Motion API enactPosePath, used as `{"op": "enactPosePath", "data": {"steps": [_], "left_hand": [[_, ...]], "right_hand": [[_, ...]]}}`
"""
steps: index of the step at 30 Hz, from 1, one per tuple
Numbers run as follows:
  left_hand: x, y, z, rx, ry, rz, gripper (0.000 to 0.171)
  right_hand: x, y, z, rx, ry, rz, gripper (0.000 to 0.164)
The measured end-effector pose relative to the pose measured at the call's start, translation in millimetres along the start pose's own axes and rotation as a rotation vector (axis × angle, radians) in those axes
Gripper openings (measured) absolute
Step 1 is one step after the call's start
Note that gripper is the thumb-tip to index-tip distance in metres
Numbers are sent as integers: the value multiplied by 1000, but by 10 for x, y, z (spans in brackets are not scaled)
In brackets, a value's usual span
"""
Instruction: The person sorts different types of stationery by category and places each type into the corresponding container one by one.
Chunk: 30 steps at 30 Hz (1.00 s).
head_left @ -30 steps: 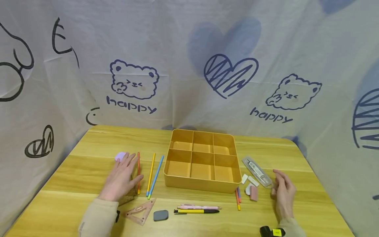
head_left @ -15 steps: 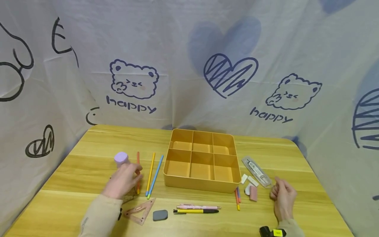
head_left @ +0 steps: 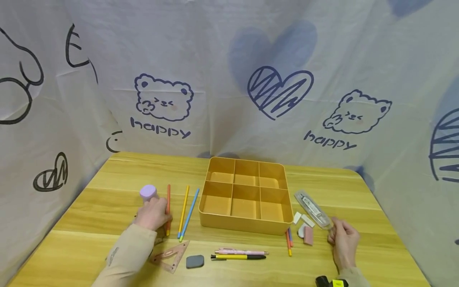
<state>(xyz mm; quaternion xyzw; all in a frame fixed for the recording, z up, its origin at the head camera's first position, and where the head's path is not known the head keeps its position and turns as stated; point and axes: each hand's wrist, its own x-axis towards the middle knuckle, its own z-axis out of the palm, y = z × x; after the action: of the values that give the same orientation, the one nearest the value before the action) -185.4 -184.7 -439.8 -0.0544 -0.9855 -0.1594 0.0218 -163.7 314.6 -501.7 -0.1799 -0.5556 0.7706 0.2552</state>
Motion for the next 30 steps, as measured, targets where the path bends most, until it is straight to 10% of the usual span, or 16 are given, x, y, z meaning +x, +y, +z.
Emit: {"op": "enactPosePath", "data": {"steps": [16,30], "left_hand": [[81,-50,64,-164,-100,-90,23],[25,-5,-11,-401,-43,-36,23]], "right_hand": [[-17,20,-15,9,23,-42,44],[-20,25,-23,23,22,-51,46]]}}
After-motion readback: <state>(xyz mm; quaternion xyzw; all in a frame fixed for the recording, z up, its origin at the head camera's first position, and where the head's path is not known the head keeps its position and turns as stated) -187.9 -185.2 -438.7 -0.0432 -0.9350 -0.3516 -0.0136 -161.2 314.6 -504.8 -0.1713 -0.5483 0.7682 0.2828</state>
